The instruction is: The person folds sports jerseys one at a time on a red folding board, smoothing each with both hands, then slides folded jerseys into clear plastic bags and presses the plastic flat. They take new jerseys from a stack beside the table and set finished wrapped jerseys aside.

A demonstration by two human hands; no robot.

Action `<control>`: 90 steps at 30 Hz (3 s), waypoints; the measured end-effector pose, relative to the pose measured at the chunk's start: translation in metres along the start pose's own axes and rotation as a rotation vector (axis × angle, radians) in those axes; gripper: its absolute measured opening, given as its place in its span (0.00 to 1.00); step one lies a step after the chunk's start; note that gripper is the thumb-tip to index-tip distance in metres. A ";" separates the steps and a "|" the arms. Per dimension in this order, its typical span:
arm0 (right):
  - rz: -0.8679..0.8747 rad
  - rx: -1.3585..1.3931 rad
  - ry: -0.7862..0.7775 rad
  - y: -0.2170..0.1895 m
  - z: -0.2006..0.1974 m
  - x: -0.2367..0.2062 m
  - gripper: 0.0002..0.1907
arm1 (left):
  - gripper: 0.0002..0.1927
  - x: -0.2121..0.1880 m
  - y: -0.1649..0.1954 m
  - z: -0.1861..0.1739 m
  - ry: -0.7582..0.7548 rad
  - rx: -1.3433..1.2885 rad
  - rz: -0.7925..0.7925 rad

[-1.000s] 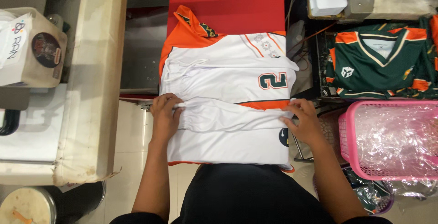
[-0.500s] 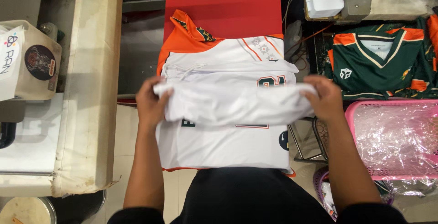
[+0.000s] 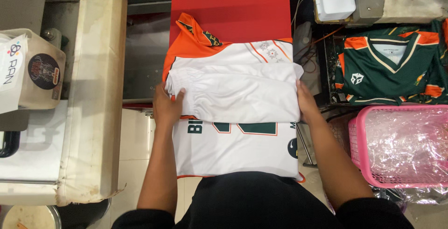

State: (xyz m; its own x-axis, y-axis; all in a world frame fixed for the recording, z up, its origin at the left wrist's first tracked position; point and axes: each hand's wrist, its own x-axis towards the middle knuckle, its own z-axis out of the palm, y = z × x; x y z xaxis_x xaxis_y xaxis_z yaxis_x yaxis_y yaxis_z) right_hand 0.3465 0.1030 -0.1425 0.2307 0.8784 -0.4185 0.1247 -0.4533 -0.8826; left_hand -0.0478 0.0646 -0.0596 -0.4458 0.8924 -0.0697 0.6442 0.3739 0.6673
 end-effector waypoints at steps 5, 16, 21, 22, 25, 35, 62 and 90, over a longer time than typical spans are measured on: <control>0.321 0.360 -0.164 0.009 -0.011 -0.010 0.27 | 0.45 -0.008 -0.011 0.002 -0.138 0.015 -0.151; 0.073 0.479 -0.127 0.032 -0.084 -0.033 0.19 | 0.37 -0.030 -0.034 -0.012 -0.371 -0.548 -0.082; 0.100 0.398 -0.102 0.051 -0.087 -0.054 0.20 | 0.36 -0.046 -0.045 0.004 -0.351 -0.355 0.143; 0.132 0.309 -0.098 0.056 -0.079 -0.055 0.20 | 0.36 -0.047 -0.045 0.006 -0.364 -0.372 0.092; 0.147 0.267 -0.087 0.063 -0.069 -0.061 0.20 | 0.38 -0.051 -0.040 0.008 -0.361 -0.322 -0.004; 0.157 0.241 -0.009 0.054 -0.033 -0.075 0.25 | 0.33 -0.071 -0.029 0.008 -0.057 0.039 0.248; 0.131 0.703 -0.002 0.193 -0.173 -0.191 0.40 | 0.25 -0.210 -0.223 -0.089 -0.922 -0.582 -0.516; -1.011 -0.464 -0.067 -0.021 0.012 -0.089 0.10 | 0.27 -0.080 -0.083 -0.018 0.141 -0.098 -0.048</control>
State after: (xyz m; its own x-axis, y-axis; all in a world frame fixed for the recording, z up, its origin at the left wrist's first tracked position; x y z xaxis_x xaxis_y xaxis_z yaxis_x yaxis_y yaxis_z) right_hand 0.3115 0.0360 -0.0895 -0.2317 0.8753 0.4245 0.5775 0.4749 -0.6641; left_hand -0.0773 -0.0429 -0.0960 -0.5617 0.8274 -0.0028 0.5598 0.3825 0.7351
